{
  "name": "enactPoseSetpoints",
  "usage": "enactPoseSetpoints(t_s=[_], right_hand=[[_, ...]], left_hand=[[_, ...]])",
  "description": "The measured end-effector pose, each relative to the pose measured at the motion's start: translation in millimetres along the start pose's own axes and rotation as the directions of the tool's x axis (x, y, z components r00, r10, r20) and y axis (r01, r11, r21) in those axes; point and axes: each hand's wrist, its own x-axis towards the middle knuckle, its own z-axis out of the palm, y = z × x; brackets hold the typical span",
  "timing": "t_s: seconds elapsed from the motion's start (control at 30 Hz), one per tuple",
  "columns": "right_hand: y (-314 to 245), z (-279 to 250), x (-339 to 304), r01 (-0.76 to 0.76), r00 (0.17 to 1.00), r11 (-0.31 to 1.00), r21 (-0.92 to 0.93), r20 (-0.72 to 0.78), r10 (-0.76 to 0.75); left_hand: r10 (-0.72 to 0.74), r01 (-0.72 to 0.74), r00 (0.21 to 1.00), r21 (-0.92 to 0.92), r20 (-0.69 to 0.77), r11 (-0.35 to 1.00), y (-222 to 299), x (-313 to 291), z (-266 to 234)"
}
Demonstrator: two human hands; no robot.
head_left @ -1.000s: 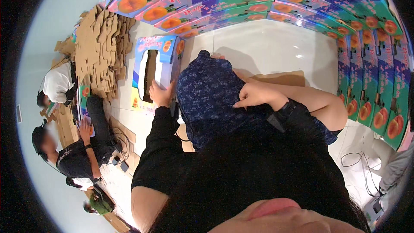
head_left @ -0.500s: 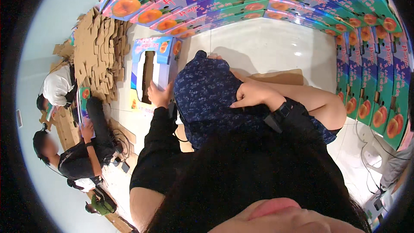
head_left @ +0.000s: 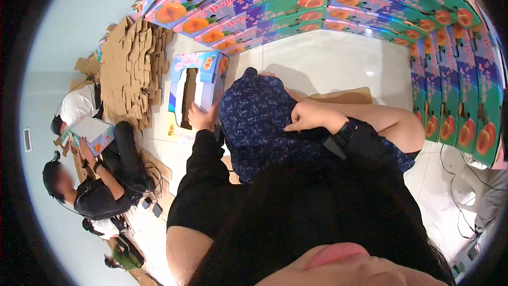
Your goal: The person is assembling and stacking fruit boxes in a packaging area.
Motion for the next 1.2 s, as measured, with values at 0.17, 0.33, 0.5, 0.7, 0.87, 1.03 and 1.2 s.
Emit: enactPoseSetpoints(t_s=[0.17,0.33,0.5,0.7,0.87,1.03,1.2], right_hand=[[-13.3,12.2,-13.3,0.054,0.982,0.979,-0.197,-0.167,-0.088],[-6.9,21.7,-14.6,0.09,0.961,0.968,-0.236,-0.234,-0.146],[-13.3,23.7,-14.6,0.111,0.957,0.959,-0.26,-0.231,-0.174],[-3.3,22.8,-17.2,0.15,0.944,0.955,-0.256,-0.251,-0.215],[-13.5,20.6,-20.2,0.137,0.954,0.947,-0.29,-0.219,-0.205],[-1.9,22.4,-18.1,0.11,0.956,0.95,-0.292,-0.229,-0.182],[-7.0,19.8,-21.8,0.056,0.973,0.962,-0.268,-0.201,-0.113]], left_hand=[[0.014,-0.02,0.998,0.086,0.06,0.996,-11.9,5.9,4.2],[0.048,-0.077,0.986,0.178,0.162,0.981,-9.3,16.6,-8.0],[0.321,-0.388,0.877,-0.131,-0.358,0.912,0.0,45.6,-42.1],[0.354,-0.698,0.482,-0.106,-0.801,0.708,122.4,116.5,-204.1],[0.535,-0.861,0.319,-0.003,-0.782,0.508,199.7,165.5,-327.2],[0.661,-0.822,0.569,-0.366,-0.489,0.436,270.9,220.4,-340.1],[0.568,-0.66,0.75,-0.332,-0.34,0.674,289.8,247.3,-297.6]])
